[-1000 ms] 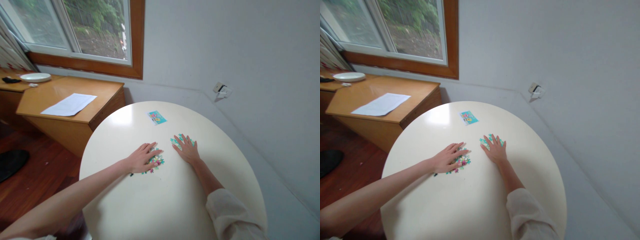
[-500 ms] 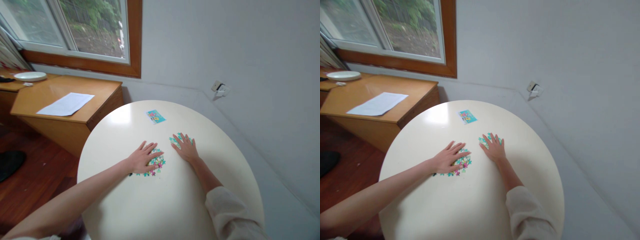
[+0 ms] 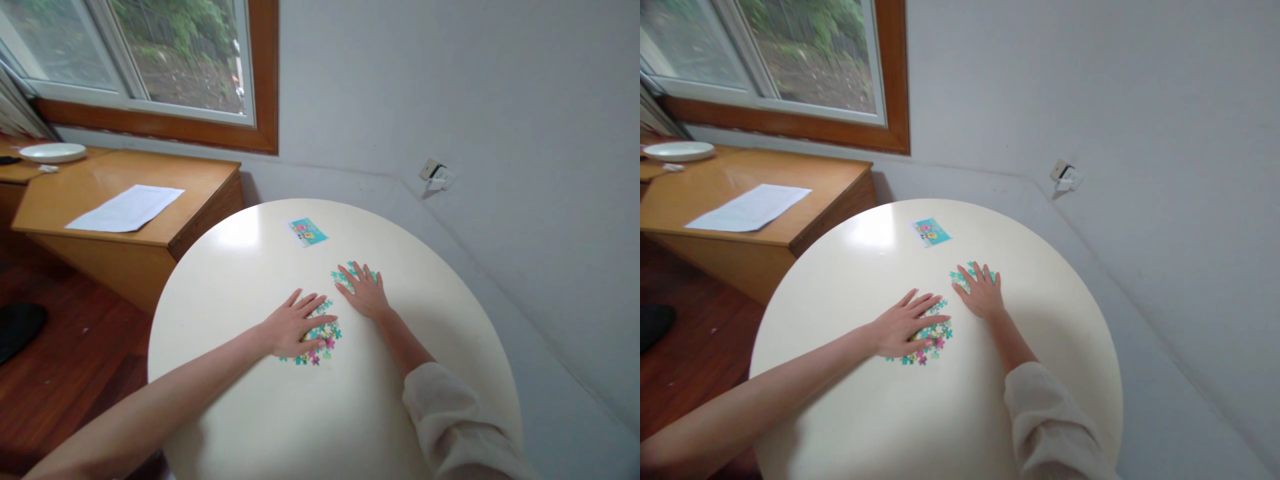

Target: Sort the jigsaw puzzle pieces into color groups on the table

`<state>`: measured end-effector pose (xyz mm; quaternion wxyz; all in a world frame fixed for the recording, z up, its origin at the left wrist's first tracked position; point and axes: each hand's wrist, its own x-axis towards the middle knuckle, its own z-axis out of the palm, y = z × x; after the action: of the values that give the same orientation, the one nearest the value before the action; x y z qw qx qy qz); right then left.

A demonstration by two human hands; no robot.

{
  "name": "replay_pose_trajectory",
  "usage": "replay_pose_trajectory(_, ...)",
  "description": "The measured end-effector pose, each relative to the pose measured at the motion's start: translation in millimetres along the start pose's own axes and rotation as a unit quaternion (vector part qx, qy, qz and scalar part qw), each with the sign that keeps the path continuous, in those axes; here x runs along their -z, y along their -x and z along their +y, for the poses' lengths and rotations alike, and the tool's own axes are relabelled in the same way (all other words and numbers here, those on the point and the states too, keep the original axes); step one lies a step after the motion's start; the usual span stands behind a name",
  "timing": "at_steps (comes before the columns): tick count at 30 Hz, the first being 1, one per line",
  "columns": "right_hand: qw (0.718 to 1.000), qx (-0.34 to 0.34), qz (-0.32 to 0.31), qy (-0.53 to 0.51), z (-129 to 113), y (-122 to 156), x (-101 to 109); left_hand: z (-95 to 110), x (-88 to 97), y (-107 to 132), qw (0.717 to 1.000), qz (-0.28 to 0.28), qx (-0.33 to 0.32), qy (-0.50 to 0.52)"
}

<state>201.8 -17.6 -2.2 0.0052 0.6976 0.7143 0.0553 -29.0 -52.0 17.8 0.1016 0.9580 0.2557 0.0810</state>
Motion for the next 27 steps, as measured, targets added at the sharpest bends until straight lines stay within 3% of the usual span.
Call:
replay_pose_trajectory(6, 1.000, 0.003, -0.001, 0.008, 0.7, -0.4, -1.5, -13.6, 17.3, 35.5, 0.999, 0.010, 0.053, 0.008)
replay_pose_trajectory(11, 1.000, 0.007, 0.002, 0.007, 1.3, -1.4, -3.5, -14.6, 6.5, 61.3, 0.996, 0.021, 0.082, -0.023)
replay_pose_trajectory(18, 0.999, 0.034, 0.012, -0.007, -3.6, -9.3, -2.3, -4.9, -3.1, 38.3, 0.994, 0.031, 0.099, -0.034)
replay_pose_trajectory(27, 0.994, 0.101, 0.010, -0.030, -18.8, -25.3, 2.4, 4.8, -2.9, 11.7, 0.997, 0.031, 0.055, -0.032)
